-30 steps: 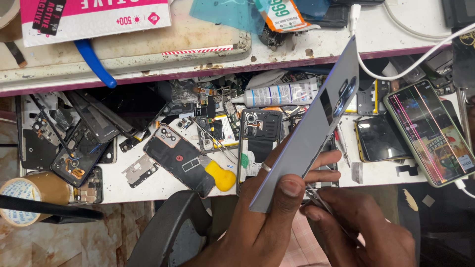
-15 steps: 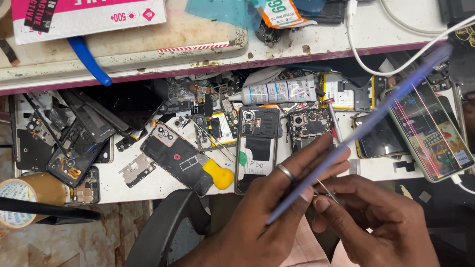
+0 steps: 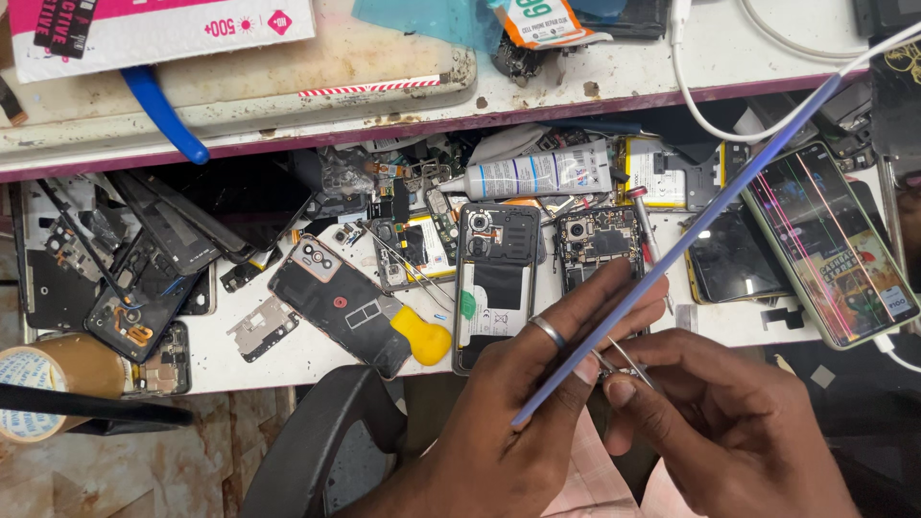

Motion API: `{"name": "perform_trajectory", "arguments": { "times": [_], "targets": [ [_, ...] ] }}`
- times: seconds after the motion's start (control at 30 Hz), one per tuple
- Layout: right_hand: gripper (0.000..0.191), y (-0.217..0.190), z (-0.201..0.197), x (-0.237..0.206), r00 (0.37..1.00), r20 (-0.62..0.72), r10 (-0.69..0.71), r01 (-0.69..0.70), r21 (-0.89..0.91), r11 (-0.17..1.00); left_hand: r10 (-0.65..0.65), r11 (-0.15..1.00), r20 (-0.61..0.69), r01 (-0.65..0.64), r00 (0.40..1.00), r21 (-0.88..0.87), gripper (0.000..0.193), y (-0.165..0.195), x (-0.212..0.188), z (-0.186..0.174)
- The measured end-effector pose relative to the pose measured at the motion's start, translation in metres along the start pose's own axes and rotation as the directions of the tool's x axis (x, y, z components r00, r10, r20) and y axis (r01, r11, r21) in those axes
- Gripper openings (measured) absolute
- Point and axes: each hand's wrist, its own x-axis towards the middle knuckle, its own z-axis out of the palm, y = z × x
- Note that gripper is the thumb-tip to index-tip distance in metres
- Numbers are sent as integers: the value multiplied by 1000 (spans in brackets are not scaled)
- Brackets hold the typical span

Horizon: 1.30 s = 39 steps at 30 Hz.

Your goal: The person uses a screwdriver to remove screws from the back camera housing of a smartphone. They then use a prying tool to separate the back cover from the phone body and continue to pry along the edges to detach it.

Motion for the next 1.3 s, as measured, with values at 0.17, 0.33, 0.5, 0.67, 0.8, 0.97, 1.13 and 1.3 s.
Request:
{"name": "perform_trajectory", "arguments": {
  "times": [0.17,0.33,0.5,0.67,0.8,0.97,1.13,1.3],
  "targets": [
    [16,1,-4,2,999,41,36,-37,27,999,-19,998,-24,17,1000,-55,53,-1,-1,1],
    [12,-2,-5,5,996,89,20,-24,49,998,7,999,-12,-6,1000,54,53,-8,-2,-1],
    [13,-2,12,7,998,43,-52,51,21,998,46,998,-45,-47,998,-29,51,-18,-2,-1],
    [18,-7,25,2,986,-90,141,-149,-85,985,19,1000,-96,-20,995,-14,53,-21,-4,1],
    [12,-7,37,4,995,-40,-92,95,105,990,4,1000,-128,-6,992,-15,54,-18,-3,3],
    [13,-5,35,6,999,-51,-7,10,74,997,11,996,-119,-20,993,-81,52,-14,-1,2],
    [20,-5,19,5,1000,11,-23,23,25,999,29,989,-71,-39,997,-141,53,-13,-1,1],
    [20,-9,18,4,991,62,-119,116,52,992,65,993,-38,-69,997,-94,52,-9,0,0]
  ]
}}
